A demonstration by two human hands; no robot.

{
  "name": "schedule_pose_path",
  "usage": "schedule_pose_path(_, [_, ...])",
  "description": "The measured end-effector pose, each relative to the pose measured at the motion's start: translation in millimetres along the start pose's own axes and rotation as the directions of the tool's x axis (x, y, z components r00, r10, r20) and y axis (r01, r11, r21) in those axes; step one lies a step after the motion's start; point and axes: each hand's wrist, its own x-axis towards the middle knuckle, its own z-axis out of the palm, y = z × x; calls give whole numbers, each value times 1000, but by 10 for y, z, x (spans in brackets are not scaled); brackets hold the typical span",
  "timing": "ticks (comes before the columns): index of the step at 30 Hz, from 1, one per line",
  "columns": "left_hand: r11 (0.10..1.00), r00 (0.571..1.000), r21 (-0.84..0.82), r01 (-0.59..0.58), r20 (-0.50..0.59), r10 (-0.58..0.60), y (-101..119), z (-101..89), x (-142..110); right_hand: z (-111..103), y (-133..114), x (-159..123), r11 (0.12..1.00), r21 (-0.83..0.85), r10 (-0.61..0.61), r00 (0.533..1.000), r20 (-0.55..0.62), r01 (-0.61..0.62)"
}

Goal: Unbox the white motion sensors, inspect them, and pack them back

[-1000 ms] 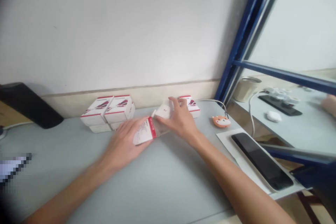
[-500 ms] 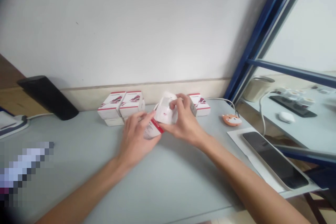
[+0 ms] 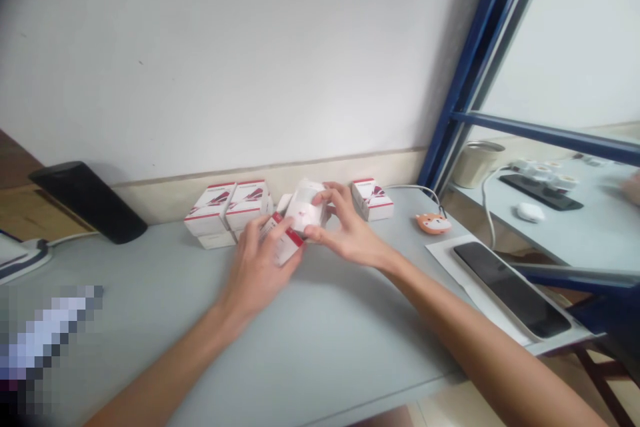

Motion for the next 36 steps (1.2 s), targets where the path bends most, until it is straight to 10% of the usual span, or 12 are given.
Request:
schedule_pose_path(16, [1000, 999, -5, -11, 35, 11, -47, 5, -31, 188, 16, -28, 990, -65, -139, 970, -198, 128])
schedule_pose_path(27, [967, 987, -208, 147, -29, -156, -82, 63, -24, 162, -145, -111, 934, -160, -302, 945, 127, 320])
schedule_pose_path(36, [908, 985, -413, 68, -115, -126, 49, 65, -52, 140, -101, -84, 789, -439, -454, 889, 53, 429])
